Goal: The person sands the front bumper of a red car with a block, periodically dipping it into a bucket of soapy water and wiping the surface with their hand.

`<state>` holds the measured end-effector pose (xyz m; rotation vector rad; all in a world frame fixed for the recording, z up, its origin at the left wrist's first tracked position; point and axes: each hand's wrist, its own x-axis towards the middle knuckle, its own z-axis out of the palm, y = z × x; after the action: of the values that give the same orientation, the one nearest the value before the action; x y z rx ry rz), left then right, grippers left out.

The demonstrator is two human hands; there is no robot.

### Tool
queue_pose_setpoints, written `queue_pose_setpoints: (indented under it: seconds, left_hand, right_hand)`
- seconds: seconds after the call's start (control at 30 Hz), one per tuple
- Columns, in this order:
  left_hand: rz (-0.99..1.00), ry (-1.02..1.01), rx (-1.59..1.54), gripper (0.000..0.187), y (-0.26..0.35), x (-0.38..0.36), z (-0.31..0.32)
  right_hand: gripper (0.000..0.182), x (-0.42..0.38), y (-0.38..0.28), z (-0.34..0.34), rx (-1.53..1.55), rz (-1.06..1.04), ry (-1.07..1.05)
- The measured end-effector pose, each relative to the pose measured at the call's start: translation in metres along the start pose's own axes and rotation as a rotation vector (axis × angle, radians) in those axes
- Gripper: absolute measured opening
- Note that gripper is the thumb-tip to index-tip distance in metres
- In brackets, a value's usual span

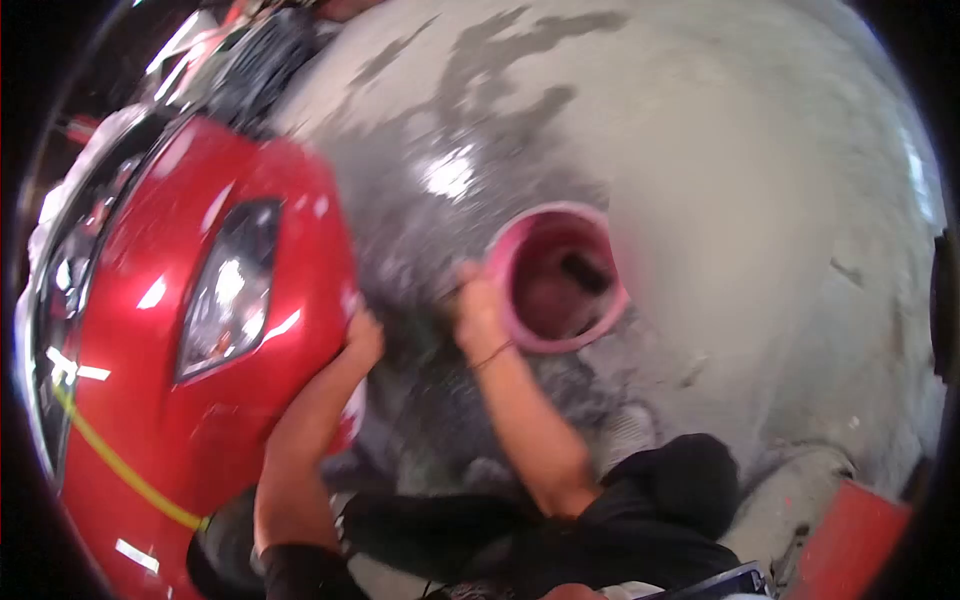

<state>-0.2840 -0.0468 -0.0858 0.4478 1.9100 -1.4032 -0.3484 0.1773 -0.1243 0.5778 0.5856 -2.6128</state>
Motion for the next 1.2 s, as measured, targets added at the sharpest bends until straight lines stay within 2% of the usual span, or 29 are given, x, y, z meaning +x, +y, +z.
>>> queue_pose_setpoints:
  seconds: [0.03, 0.07, 0.13, 0.17, 0.3, 0.47, 0.53, 0.67, 0.77, 0.97, 1.03, 1.1, 1.2]
  left_hand:
    - [0.039, -0.043, -0.035, 0.028, -0.006, -0.020, -0.030]
    - [0.041, -0.092, -0.064, 0.029, -0.012, -0.018, -0.033]
    - [0.080, -0.170, -0.086, 0.030, -0.016, -0.012, -0.035]
    - [0.102, -0.149, -0.126, 0.029, -0.016, -0.018, -0.028]
    - [0.182, -0.227, -0.193, 0.026, -0.012, -0.022, -0.041]
    - [0.245, -0.385, -0.163, 0.028, 0.047, -0.023, 0.006]
    - [0.384, -0.451, -0.173, 0.031, 0.052, -0.034, 0.008]
    - [0.388, -0.470, -0.211, 0.032, 0.023, -0.042, -0.020]
    - [0.338, -0.429, -0.155, 0.032, -0.001, -0.016, -0.035]
    - [0.098, -0.315, -0.088, 0.032, -0.063, 0.029, -0.067]
    - [0.149, -0.357, -0.027, 0.032, -0.061, 0.029, -0.072]
    - [0.220, -0.340, -0.011, 0.032, -0.051, 0.027, -0.068]
    - [0.210, -0.377, -0.100, 0.032, -0.028, 0.021, -0.046]
  right_hand:
    - [0.007, 0.000, -0.012, 0.004, -0.047, -0.061, 0.111]
    - [0.012, 0.016, -0.012, -0.002, -0.074, -0.058, 0.178]
    - [0.013, 0.040, -0.008, -0.016, -0.035, -0.090, 0.126]
    - [0.014, 0.028, -0.008, -0.014, -0.009, -0.098, 0.120]
    - [0.014, 0.038, -0.009, -0.017, 0.031, -0.026, 0.142]
    - [0.014, 0.048, -0.013, -0.014, 0.006, 0.001, 0.151]
    - [0.015, 0.052, -0.016, -0.012, 0.005, -0.033, 0.162]
    - [0.014, 0.050, -0.035, -0.007, 0.078, -0.015, 0.148]
    - [0.015, 0.059, -0.029, -0.007, 0.072, -0.008, 0.162]
    - [0.012, 0.052, -0.038, -0.014, 0.091, -0.014, 0.095]
    - [0.011, 0.052, -0.044, -0.011, 0.166, 0.034, 0.165]
    - [0.012, 0.054, -0.048, -0.011, 0.192, -0.012, 0.132]
    - [0.013, 0.052, -0.050, -0.011, 0.235, -0.055, 0.125]
